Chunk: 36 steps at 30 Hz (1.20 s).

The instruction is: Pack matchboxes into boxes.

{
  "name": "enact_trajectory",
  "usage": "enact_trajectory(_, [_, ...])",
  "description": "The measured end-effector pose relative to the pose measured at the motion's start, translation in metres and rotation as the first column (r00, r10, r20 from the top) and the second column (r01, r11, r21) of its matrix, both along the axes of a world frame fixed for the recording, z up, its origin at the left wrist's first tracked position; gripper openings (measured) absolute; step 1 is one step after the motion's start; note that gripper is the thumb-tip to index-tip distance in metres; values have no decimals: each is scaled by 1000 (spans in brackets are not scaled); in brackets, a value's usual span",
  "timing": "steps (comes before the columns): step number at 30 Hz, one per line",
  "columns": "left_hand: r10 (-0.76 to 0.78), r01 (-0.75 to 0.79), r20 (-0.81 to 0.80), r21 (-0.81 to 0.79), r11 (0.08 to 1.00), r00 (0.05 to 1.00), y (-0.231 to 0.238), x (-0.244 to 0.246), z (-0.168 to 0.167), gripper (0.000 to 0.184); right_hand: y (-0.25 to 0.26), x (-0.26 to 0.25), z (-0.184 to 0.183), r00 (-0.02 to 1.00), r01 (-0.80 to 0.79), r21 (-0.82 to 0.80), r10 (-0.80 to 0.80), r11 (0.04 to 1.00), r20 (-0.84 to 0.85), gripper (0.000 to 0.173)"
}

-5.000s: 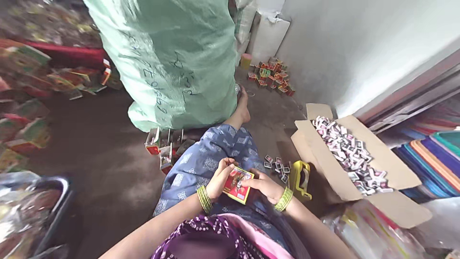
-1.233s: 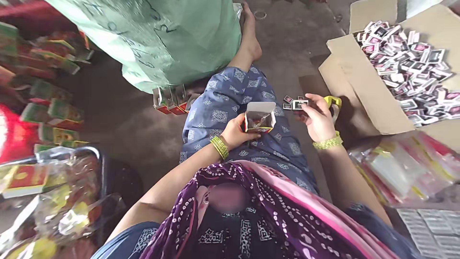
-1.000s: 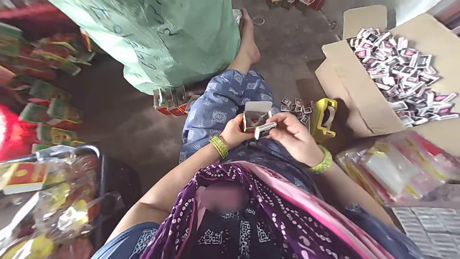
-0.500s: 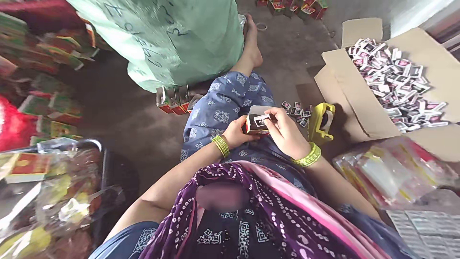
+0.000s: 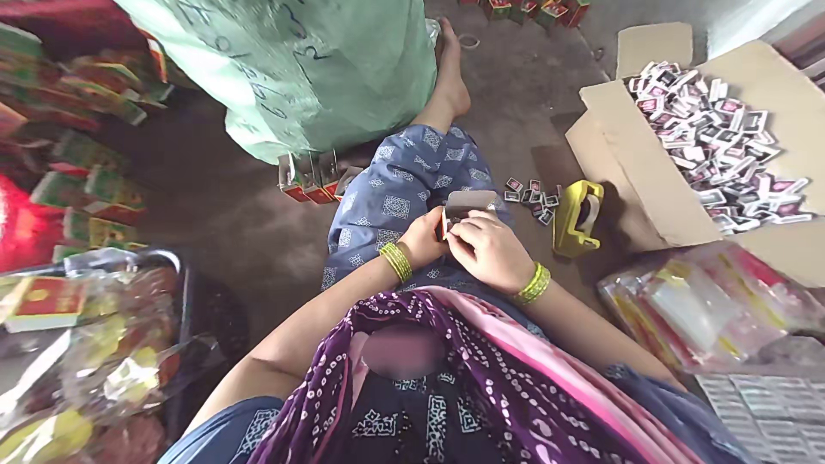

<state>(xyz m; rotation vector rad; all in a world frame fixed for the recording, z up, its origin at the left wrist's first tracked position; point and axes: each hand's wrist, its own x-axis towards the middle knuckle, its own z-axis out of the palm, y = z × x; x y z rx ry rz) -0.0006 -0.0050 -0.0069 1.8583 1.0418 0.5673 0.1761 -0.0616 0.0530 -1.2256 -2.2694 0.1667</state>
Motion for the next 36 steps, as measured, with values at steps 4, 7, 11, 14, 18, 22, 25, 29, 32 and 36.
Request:
enact_trajectory(4, [-7,7,-19,6,1000,1000,1,1,-5,53,-1,1,2,992,-47,-51,53,998,118,31])
enact_trajectory(7, [-14,14,-7,24,1000,1000,1,1,-7,54,1,0,3,981,-47,-69,59,997,184,33])
enact_trajectory(11, [-3,1,69,22,1000,998,-2,-1,0,60,0,5,2,998,-24,140,15,990,68,23])
enact_trajectory(14, [11,-11,88,-6,1000,996,-3,-1,2,67,-3,17,3,995,13,224,-34,975,89,25])
enact_trajectory(18, [-5,6,71,-8,1000,997,-1,0,1,70,-7,26,-3,953,70,180,-119,981,278,40])
enact_trajectory(22, [-34,33,29,25,999,999,-1,1,1,66,-9,25,-8,909,187,125,-220,974,354,63])
enact_trajectory(25, [-21,20,17,59,998,1000,-3,2,3,62,-9,20,-9,913,198,115,-225,974,339,69])
enact_trajectory(29, [-1,-2,43,79,997,999,-3,2,3,67,-4,23,-3,922,213,125,-242,969,301,66])
enact_trajectory(32, [35,-40,90,58,998,995,-3,1,2,78,-3,32,1,948,253,207,-285,945,143,48])
enact_trajectory(36, [109,-120,185,51,991,977,-6,4,1,98,-6,46,-1,958,284,247,-283,927,-38,40])
